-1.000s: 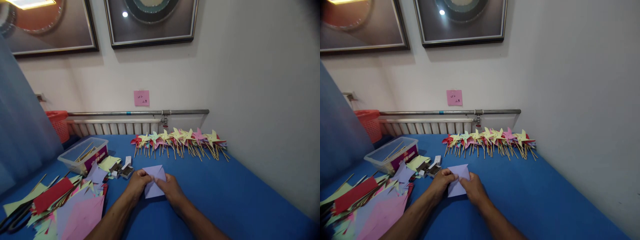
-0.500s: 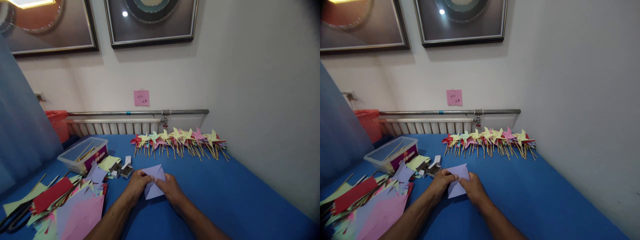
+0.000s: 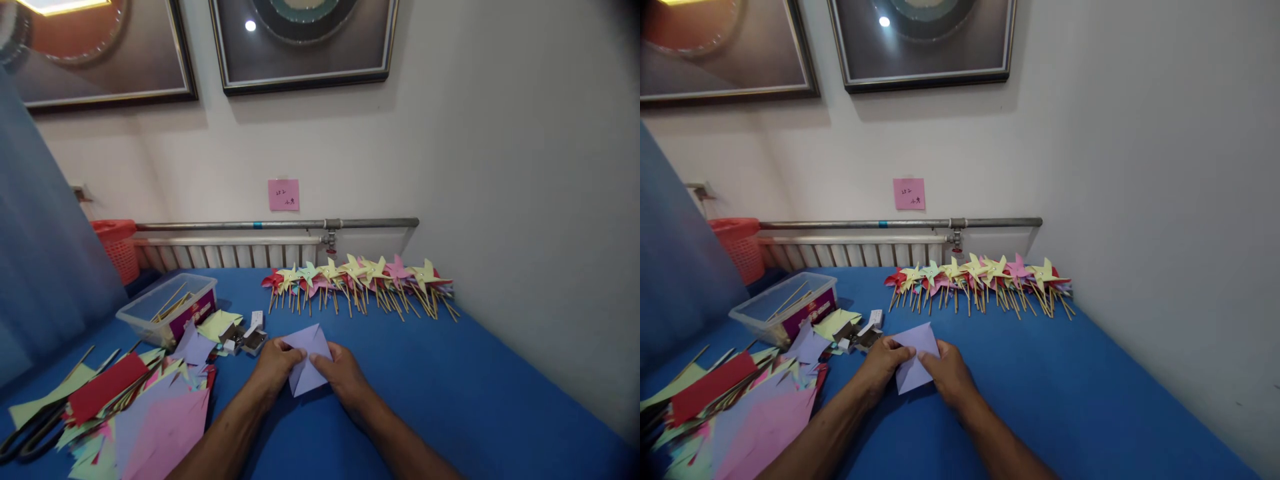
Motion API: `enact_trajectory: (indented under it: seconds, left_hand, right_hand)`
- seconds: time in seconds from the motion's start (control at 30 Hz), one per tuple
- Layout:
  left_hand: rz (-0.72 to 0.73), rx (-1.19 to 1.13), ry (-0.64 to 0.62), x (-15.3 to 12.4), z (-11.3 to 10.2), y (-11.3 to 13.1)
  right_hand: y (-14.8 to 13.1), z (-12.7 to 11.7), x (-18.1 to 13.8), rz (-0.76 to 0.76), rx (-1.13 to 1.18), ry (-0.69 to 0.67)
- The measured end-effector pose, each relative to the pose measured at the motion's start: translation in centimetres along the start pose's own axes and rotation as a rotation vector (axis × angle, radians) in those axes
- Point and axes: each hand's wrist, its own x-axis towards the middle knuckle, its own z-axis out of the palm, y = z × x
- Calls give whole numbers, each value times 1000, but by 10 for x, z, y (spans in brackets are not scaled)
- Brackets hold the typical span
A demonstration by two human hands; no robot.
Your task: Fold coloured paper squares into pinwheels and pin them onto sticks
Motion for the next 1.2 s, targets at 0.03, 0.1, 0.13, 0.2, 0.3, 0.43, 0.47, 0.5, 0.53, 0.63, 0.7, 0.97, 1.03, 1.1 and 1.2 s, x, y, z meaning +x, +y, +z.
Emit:
enact_trajectory:
  seconds: [0.03,0.1,0.13,0.2,0.3,0.43,0.47,0.5,0.53,0.63,0.7,0.97,1.03,1.1,1.2]
  left_hand:
    - [-3,-1,-4,0,0,1]
    - [-7,-3,-12,-1,0,2]
    - [-8,-3,-16,-2,1,2]
    - [-6,6,-13,-2,1,3]
    - [1,13,-2,-2,2,2]
    - [0,-7,-7,-2,2,2]
    - [-2,-8,-10,-2,2,2]
    - [-1,-7,-15,-2,2,2]
    - [1,-4,-23,-2,2,2]
    - [14,-1,-49,-3,1,2]
    - [24,-9,-50,-3,1,2]
    - [5,30,-57,-1,2,0]
    - [-8,43,-61,0,2,-1]
    - [-13,55,-58,-1,2,-1]
    - [-21,66,-64,-2,2,1]
  right_hand:
    - [-1,0,-1,-1,-12,3]
    - [-3,0,-2,-4,-31,6]
    - [-4,0,-2,-7,-36,4]
    - [-4,0,-3,-8,-42,-1]
    - [-3,0,-3,-8,-45,-10]
    - [-1,0,-2,-6,-45,2]
    - [-1,0,-2,-6,-43,7]
    - [0,0,-2,-7,-39,10]
    - [0,0,-1,-7,-37,13]
    - [0,0,-1,7,-29,10]
    - [0,0,-1,4,-12,-2]
    - [-2,0,3,-79,216,49]
    - [-4,0,2,-72,267,53]
    - [-6,1,0,-59,290,58]
    - [-7,1,-1,-44,281,54]
